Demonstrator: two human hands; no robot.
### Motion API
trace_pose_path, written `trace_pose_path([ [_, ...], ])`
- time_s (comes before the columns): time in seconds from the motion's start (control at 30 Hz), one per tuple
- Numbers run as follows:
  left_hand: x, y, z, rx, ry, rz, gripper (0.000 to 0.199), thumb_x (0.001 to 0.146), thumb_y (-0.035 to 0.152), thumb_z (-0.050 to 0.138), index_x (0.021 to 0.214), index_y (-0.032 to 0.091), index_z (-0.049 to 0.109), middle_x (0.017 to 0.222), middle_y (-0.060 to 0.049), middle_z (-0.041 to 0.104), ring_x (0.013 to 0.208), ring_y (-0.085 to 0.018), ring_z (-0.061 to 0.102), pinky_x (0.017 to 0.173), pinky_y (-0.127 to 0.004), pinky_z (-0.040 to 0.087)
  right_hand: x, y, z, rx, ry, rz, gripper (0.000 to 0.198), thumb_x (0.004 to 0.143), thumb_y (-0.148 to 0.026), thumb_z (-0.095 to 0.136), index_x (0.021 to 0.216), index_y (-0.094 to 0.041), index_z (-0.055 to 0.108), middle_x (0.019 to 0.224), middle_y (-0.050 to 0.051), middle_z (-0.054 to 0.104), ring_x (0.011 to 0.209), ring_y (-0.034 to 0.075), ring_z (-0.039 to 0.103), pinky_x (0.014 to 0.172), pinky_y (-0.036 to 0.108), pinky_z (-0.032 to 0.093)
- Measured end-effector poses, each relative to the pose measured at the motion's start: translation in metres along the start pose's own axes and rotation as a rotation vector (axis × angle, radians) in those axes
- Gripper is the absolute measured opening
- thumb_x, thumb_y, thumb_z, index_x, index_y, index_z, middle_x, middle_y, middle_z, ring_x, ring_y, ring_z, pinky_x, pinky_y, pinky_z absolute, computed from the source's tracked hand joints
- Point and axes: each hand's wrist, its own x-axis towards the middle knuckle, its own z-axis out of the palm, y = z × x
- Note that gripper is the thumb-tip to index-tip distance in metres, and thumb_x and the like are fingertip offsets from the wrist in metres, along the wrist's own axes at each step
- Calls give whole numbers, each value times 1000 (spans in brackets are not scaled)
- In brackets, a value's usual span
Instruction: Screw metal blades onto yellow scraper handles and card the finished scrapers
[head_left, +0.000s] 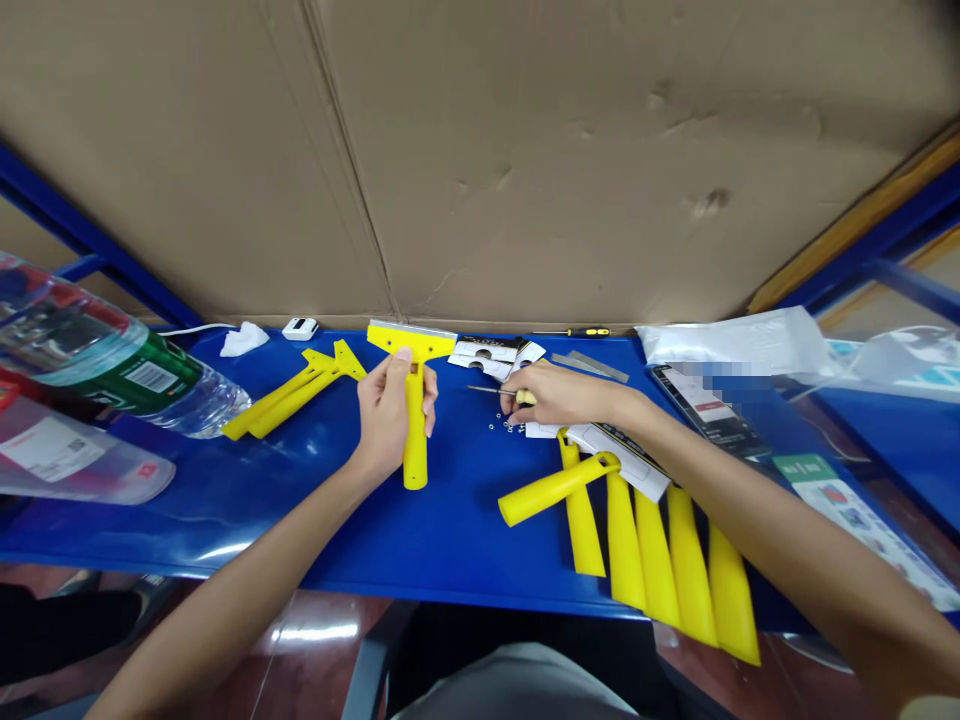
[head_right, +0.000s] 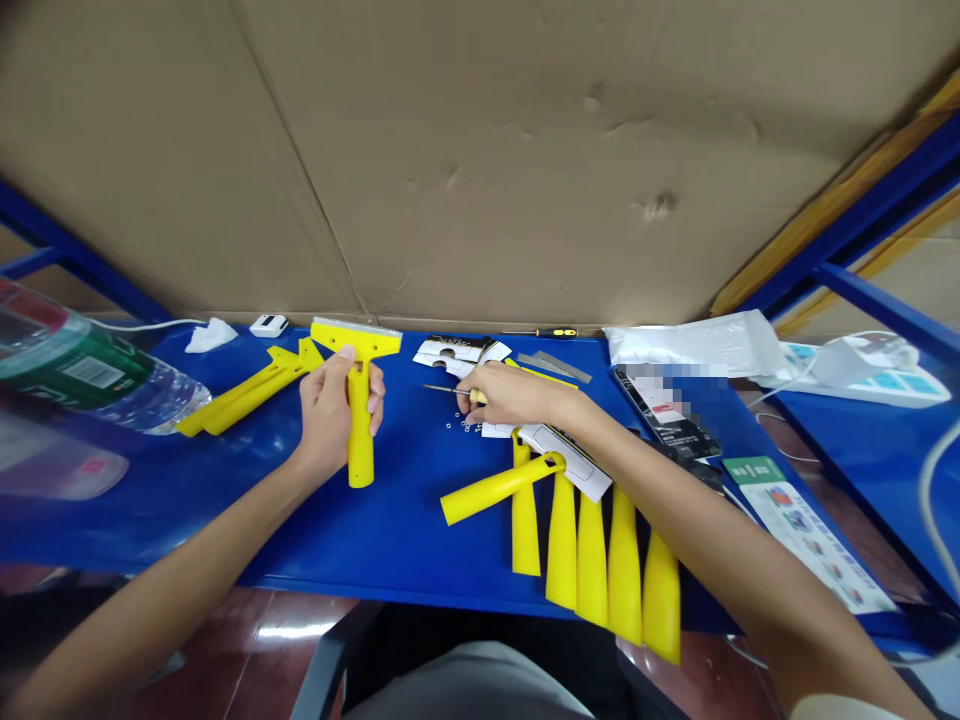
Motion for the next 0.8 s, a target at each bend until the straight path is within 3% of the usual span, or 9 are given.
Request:
trace_pose_path([
  [0.23, 1, 0, 1, -9, -6, -46, 44, 101, 52, 64, 72, 19, 56, 68, 0, 61, 40, -9, 49, 31, -24, 40, 1, 3, 1, 79, -44, -3, 13, 96, -24, 67, 88, -25, 77, 96, 2, 82, 86, 20, 73, 78, 30, 49],
  [0.4, 2, 0, 1, -6, 9, -44, 43, 101, 52, 64, 73, 19, 56, 70, 0, 62, 42, -9, 49, 31, -23, 41, 6, 1, 7, 32, 33, 14, 7, 94, -29, 72, 93, -22, 74, 99, 4, 79, 91, 21, 70, 78, 30, 46],
  [0.5, 2, 0, 1, -10, 3, -48, 43, 100, 52, 64, 73, 20, 56, 70, 0, 61, 42, -9, 49, 31, -23, 41, 9, -1, 11, 19, 8, 9, 6, 95, -24, 70, 93, -21, 75, 100, 5, 79, 91, 21, 69, 82, 30, 46],
  [0.67, 3, -2, 0, -17, -18, -69, 42, 100, 52, 65, 74, 20, 57, 72, -1, 62, 44, -9, 50, 31, -22, 42, 9, -1, 10, 4, -10, 60, 10, 97, -26, 67, 93, -20, 74, 97, 7, 79, 85, 21, 68, 76, 30, 46],
  [0.73, 2, -3, 0, -14, -19, -81, 42, 99, 52, 65, 74, 19, 58, 71, -1, 62, 44, -9, 50, 31, -22, 42, 6, 0, 3, -10, 40, 83, 12, 98, -28, 66, 95, -20, 74, 99, 7, 79, 86, 22, 69, 76, 30, 46],
  [0.8, 1, -3, 1, -8, -15, -108, 42, 99, 52, 65, 74, 20, 57, 68, 0, 60, 43, -9, 50, 31, -22, 42, 3, -1, -7, -13, 174, 84, 13, 98, -31, 66, 96, -20, 73, 102, 8, 79, 90, 23, 69, 81, 32, 46],
])
